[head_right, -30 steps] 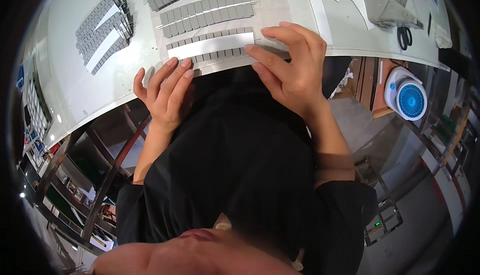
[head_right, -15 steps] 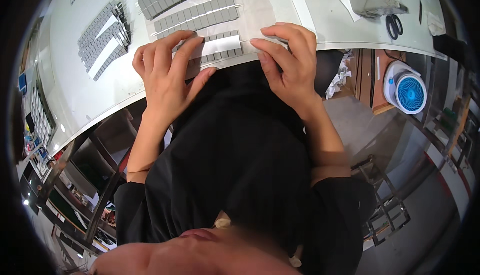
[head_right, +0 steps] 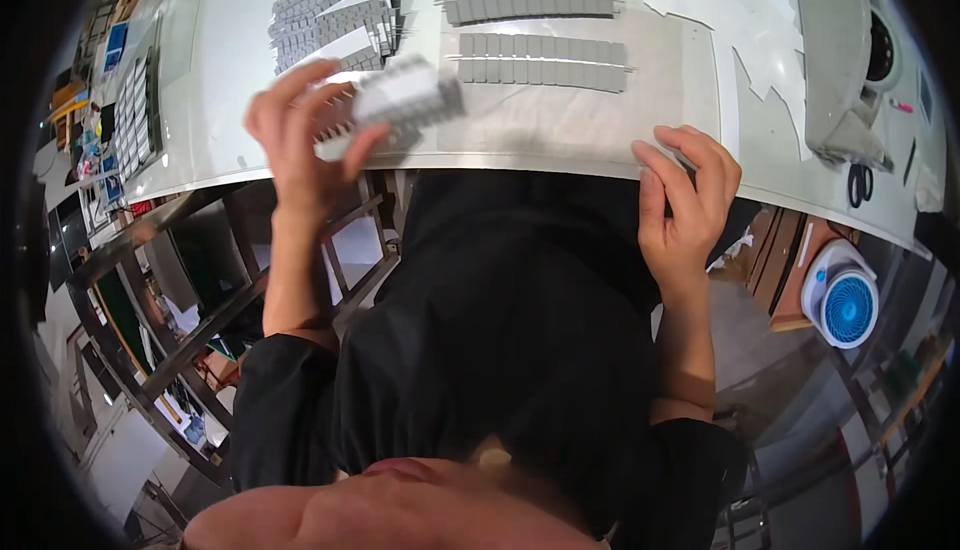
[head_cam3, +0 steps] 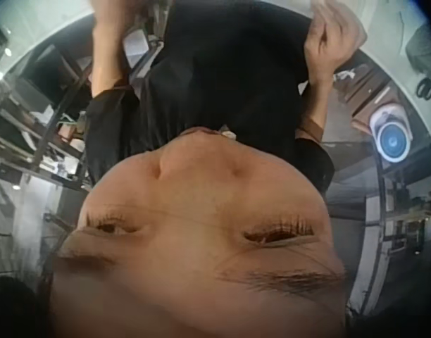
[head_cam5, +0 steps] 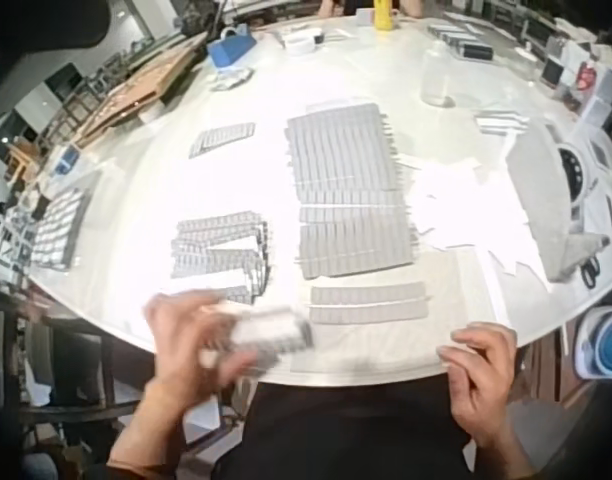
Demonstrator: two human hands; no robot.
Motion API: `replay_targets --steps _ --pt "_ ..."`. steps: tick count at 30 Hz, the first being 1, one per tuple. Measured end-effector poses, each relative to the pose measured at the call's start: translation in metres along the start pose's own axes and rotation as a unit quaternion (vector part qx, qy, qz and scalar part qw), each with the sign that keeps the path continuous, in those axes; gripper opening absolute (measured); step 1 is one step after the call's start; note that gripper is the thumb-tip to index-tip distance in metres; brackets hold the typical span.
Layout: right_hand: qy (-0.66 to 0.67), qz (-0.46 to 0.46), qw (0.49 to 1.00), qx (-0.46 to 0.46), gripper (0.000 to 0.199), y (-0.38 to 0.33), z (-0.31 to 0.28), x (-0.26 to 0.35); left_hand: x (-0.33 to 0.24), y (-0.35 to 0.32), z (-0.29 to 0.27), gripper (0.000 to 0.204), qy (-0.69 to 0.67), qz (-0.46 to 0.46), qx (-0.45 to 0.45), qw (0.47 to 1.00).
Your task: The person cuts a solar cell piece with scissors, applies strips of tape across rows of solar cell segments, and presses them down by hand.
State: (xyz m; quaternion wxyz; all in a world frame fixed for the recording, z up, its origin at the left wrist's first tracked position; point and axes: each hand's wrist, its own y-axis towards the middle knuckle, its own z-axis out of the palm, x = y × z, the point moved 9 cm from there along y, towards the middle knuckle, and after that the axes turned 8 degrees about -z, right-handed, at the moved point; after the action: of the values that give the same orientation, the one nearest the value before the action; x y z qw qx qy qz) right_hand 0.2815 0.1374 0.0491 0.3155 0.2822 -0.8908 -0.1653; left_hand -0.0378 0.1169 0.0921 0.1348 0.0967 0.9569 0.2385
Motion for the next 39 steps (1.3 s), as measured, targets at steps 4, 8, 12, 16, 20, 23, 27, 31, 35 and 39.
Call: replay_targets --steps 4,8,12,16,20,23,27,31,35,39 --pt "0.001 -0.018 1.000 -0.005 0.018 0.009 0.001 0.011 0.059 0.009 -0.020 0.062 0.057 -0.005 -0.032 0.998" --pt "0.014 -0.047 0.999 -0.004 0.023 0.018 0.008 0.023 0.078 0.006 -0.007 0.082 0.083 -0.043 0.015 0.995" --pt "0.000 -0.068 0.998 0.014 0.027 0.030 0.021 0.030 0.070 -0.005 -0.004 0.080 0.083 -0.020 -0.040 0.996" --pt "-0.003 -0.077 0.997 0.009 0.029 0.042 0.029 0.030 0.037 -0.016 -0.001 0.069 0.063 -0.003 -0.048 0.997" --pt "-0.027 -0.049 0.998 -0.002 0.024 0.049 0.029 0.018 0.004 -0.020 0.002 0.057 -0.001 0.001 -0.064 0.998" --pt "-0.044 -0.047 0.997 -0.038 0.017 0.056 0.017 0.007 -0.013 -0.009 0.009 0.037 -0.018 -0.009 -0.037 0.999" --pt "-0.050 -0.041 0.998 -0.027 0.015 0.065 0.015 -0.013 -0.021 0.013 0.029 0.021 -0.030 -0.026 0.004 0.999" --pt "-0.013 -0.033 0.999 0.018 0.010 0.078 0.021 -0.020 -0.024 0.029 0.046 0.015 -0.040 -0.031 0.022 0.998" --pt "0.020 -0.030 0.997 0.062 0.008 0.083 0.028 -0.025 -0.024 0.032 0.055 0.014 -0.040 -0.034 0.032 0.998" --pt "0.013 -0.039 0.996 0.079 0.008 0.085 0.031 -0.027 -0.023 0.034 0.058 0.014 -0.038 -0.036 0.047 0.998"
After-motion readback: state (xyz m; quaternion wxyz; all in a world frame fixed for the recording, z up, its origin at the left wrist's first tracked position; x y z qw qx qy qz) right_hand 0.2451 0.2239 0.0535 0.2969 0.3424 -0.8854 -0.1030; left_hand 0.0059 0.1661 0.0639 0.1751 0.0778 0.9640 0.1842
